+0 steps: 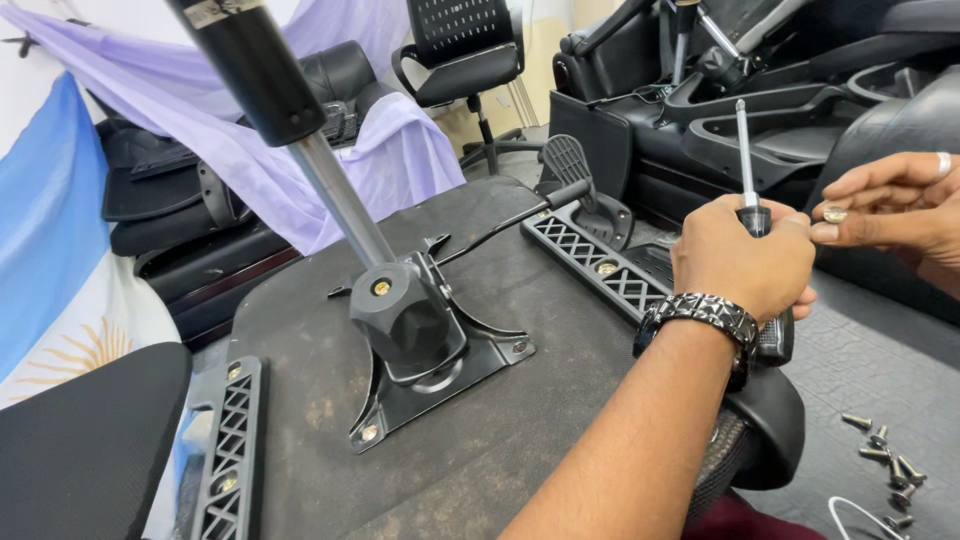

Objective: The person uses a screwdriver to tighten screws on the metal base of an office chair, securing the central gas lift and base plate. The person repeatedly adjusts the screwdriver and repositions hands to apply torque to multiple fasteners on the chair base.

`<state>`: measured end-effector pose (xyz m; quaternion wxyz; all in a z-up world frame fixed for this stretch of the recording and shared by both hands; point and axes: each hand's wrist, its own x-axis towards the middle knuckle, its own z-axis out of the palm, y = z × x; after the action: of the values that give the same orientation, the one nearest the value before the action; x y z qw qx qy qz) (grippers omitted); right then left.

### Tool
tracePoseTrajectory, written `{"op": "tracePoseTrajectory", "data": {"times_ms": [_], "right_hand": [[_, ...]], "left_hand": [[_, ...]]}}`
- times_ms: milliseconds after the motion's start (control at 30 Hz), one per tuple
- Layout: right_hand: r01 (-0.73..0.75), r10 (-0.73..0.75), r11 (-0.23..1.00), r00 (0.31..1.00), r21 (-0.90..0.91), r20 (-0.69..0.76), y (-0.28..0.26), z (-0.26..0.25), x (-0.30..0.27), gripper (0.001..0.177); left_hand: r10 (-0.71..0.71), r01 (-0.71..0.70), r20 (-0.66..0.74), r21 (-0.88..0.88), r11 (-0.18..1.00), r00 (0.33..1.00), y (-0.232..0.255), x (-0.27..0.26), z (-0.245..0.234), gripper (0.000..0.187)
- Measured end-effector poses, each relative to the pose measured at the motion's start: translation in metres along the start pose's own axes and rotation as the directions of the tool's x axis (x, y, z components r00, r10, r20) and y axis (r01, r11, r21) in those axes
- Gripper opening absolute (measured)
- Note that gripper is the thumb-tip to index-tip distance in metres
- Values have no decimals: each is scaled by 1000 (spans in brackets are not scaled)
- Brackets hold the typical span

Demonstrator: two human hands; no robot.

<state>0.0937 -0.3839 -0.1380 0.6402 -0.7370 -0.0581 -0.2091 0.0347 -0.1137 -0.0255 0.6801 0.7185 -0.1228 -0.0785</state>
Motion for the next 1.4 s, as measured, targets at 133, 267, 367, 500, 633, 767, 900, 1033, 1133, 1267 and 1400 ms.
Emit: {"op": "tracePoseTrajectory", "data": {"times_ms": [133, 267, 367, 500, 633, 767, 900, 1033, 1133, 1267, 1400], "right_hand": [[60, -63, 997, 996, 58, 66, -35, 34, 2, 30], [30, -33, 999, 992, 28, 119, -76, 70, -1, 38], [-20, 22, 1000, 993, -15, 115, -104, 104, -7, 38], [-38, 21, 993, 989, 112, 147, -137, 151, -15, 28], [8, -39, 989, 975, 145, 217, -166, 200, -25, 25], [102, -128, 989, 958, 109, 258, -195, 239, -31, 25], [170, -198, 979, 932, 117, 305, -216, 270, -37, 29], [218, -255, 966, 898, 141, 357, -225, 296, -43, 33], [238, -278, 960, 883, 150, 378, -226, 315, -50, 29], [183, -279, 948, 872, 261, 401, -229, 336, -59, 25], [169, -243, 961, 894, 218, 376, -240, 349, -64, 27]], "left_hand": [[24, -23, -47, 20, 1000, 999, 11, -7, -20, 21], [34, -32, -60, 27, 999, 998, 19, -13, -39, 23], [25, -27, -110, -12, 1000, 994, 21, -19, -57, 23], [0, -25, -171, -146, 989, 985, 22, -28, -86, 24], [73, -108, -234, -139, 984, 969, 33, -41, -121, 26], [140, -128, -385, 56, 990, 912, 52, -62, -153, 28], [130, -92, -501, 100, 991, 855, 65, -82, -171, 36], [69, -142, -537, -96, 985, 841, 66, -99, -189, 33], [42, -138, -562, -130, 982, 826, 62, -108, -203, 34], [33, -128, -589, -120, 984, 807, 59, -117, -223, 35], [-27, -131, -591, -223, 966, 806, 50, -124, -241, 42]]}}
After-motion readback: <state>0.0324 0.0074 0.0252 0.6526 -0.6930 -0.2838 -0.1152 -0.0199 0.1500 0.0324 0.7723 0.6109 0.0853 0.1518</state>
